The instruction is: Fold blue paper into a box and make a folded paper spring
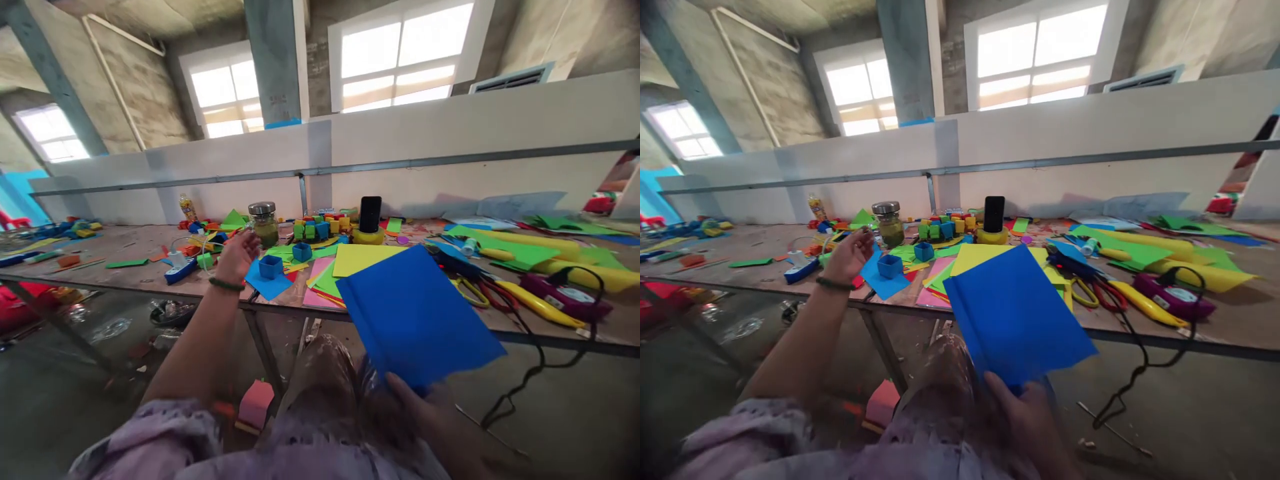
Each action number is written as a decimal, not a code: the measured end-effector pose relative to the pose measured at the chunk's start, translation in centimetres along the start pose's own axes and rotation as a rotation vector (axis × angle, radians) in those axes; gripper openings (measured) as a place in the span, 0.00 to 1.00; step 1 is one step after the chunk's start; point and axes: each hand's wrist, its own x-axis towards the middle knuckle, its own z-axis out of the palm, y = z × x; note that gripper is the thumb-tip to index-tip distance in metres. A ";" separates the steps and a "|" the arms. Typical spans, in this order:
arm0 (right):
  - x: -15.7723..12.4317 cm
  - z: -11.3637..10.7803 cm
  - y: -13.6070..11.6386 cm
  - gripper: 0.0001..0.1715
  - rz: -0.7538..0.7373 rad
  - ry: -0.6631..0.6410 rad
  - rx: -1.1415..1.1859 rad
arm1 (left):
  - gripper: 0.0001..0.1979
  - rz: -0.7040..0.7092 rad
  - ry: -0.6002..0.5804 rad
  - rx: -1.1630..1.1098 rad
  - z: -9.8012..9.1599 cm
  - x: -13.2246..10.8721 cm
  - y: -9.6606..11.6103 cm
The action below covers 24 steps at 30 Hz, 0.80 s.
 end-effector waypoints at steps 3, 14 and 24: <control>1.3 -0.5 -0.8 0.22 -0.001 0.030 0.097 | 0.16 -0.036 -0.438 0.394 0.2 -5.9 -5.1; 2.7 -3.8 -3.5 0.22 -0.053 -0.109 0.173 | 0.23 -0.343 -0.549 0.303 2.2 -12.2 -12.8; 0.9 -0.8 -5.4 0.24 -0.004 -0.048 0.340 | 0.25 -0.419 -0.615 0.320 2.3 -15.3 -14.2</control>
